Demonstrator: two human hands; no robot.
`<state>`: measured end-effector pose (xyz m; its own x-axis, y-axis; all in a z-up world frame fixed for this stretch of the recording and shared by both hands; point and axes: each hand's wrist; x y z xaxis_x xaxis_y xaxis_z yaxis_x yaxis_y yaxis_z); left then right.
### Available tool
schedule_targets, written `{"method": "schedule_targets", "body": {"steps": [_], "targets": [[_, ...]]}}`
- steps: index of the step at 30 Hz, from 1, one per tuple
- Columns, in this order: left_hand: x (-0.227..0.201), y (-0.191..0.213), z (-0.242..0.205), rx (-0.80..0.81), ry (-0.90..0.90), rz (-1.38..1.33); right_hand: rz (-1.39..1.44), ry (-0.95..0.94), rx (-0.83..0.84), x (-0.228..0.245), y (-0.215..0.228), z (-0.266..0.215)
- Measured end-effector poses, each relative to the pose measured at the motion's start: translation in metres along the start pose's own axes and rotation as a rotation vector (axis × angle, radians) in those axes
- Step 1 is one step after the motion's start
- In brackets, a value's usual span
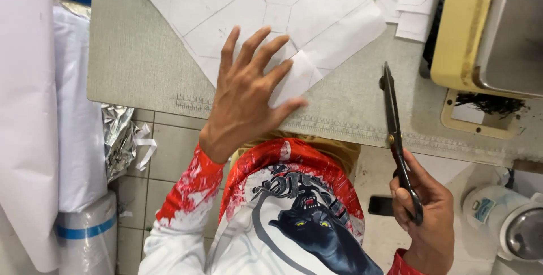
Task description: The person uses a pair of scissors to cut a sheet of white paper that has geometric lines drawn on it. They carefully follow the drawn lines, cutting out specific shapes and occasionally adjusting the paper's position on the table to continue the cutting process.
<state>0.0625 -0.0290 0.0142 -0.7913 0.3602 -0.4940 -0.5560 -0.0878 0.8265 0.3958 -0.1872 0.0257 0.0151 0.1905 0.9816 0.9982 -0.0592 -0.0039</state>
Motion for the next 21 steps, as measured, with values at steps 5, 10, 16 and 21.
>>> {"method": "schedule_targets", "body": {"steps": [5, 10, 16, 21], "targets": [[-0.018, 0.004, -0.019, 0.203, -0.031, 0.196, 0.101, 0.030, 0.044, -0.018, 0.016, 0.014], [-0.031, -0.007, -0.018, 0.116, -0.173, 0.035, 0.214, 0.128, 0.076, -0.033, 0.019, 0.030], [-0.039, -0.017, -0.024, 0.335, -0.265, 0.073, 0.299, 0.177, 0.061, -0.047, 0.020, 0.030], [-0.042, -0.002, -0.020, 0.330, -0.423, 0.034, 0.404, 0.208, 0.050, -0.056, 0.016, 0.032]]}}
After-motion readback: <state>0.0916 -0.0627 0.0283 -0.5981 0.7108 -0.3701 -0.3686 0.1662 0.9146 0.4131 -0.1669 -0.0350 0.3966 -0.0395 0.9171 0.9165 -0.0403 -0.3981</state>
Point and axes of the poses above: each hand's wrist, its own z-axis towards the middle knuckle, its own y-axis out of the back of the hand, x = y × z, and after that the axes turned 11 degrees about y, right-handed
